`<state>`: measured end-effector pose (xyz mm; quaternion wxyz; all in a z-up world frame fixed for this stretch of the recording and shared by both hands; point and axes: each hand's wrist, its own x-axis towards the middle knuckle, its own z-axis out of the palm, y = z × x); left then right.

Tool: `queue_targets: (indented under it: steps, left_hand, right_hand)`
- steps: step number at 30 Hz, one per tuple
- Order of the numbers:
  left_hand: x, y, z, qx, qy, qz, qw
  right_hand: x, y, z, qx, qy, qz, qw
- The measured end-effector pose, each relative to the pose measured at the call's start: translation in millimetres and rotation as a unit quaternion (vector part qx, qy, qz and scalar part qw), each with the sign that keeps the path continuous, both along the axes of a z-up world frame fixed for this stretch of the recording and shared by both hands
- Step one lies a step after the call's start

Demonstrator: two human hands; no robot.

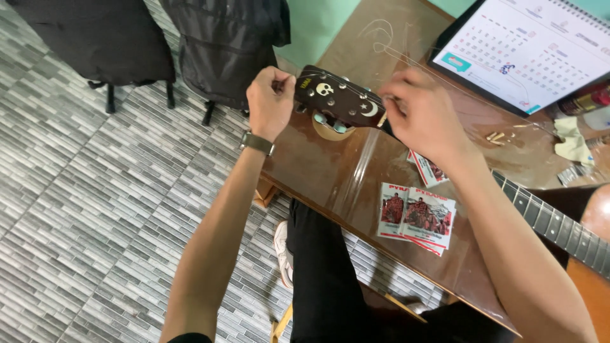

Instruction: The person is changing the strings on an acoustic guitar. They insert a new string into the tuning peg, wind it around the post, and tighten it by turning the peg. This process is repeated for multiple strings on the headstock.

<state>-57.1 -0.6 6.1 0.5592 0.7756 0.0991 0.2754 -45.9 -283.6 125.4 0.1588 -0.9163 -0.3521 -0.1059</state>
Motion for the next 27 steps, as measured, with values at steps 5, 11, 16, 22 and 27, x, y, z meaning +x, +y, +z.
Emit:
queue_targets:
  steps: [5, 11, 16, 22, 27]
  left_hand:
    - [-19, -7, 21, -0.047, 0.065, 0.010, 0.997]
    - [-25, 1, 36, -0.224, 0.133, 0.001, 0.965]
    - [-28, 11, 45, -0.238, 0.147, -0.026, 0.960]
    - [-32, 29, 49, -0.167, 0.205, -0.072, 0.962]
    - [-59, 22, 81, 0.158, -0.084, 0.132, 0.975]
  right_hand:
    - [14, 111, 22, -0.032, 0.133, 0.017, 0.990]
    - [37, 128, 11, -0.052, 0.085, 0.049, 0.994]
    - [43, 93, 37, 0.174, 0.275, -0.070, 0.943]
    - [45, 86, 32, 0.336, 0.364, -0.017, 0.869]
    - [39, 80, 21, 0.433, 0.418, -0.017, 0.798]
